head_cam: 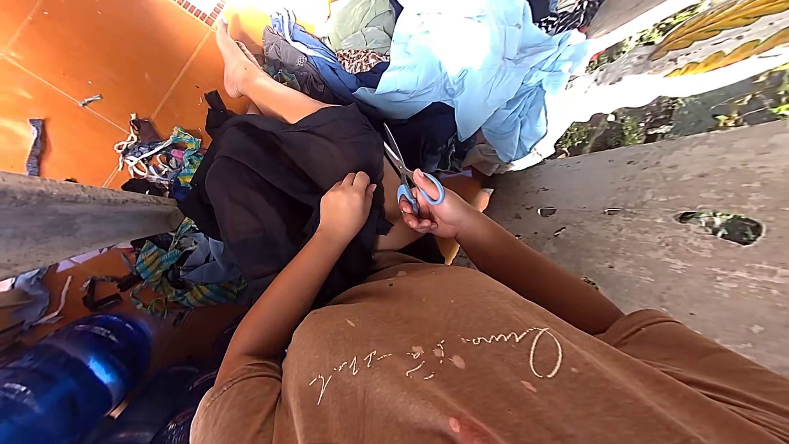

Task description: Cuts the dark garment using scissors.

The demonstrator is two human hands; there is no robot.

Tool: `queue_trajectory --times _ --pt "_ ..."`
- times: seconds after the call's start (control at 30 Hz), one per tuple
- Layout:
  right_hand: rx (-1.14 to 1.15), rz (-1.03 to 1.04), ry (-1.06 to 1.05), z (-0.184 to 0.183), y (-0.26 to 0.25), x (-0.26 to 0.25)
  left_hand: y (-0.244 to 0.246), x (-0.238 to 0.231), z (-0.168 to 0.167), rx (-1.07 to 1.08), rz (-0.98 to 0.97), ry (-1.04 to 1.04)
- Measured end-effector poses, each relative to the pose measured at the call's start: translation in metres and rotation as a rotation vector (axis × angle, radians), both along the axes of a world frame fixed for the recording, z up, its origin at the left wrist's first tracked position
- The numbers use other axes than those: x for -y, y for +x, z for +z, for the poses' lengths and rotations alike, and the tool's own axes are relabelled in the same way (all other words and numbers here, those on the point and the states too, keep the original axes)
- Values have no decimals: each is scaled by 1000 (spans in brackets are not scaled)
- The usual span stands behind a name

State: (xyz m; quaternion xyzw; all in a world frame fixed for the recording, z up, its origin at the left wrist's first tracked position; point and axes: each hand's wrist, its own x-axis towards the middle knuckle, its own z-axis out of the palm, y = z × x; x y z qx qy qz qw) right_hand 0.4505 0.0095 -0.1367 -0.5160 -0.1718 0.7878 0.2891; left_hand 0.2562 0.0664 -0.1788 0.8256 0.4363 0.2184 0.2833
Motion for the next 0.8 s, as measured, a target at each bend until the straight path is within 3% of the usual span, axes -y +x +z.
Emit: queue_trajectory --times 0.8 --pt "106 -78 -147 -1 -13 -14 -3 0 -6 38 -19 33"
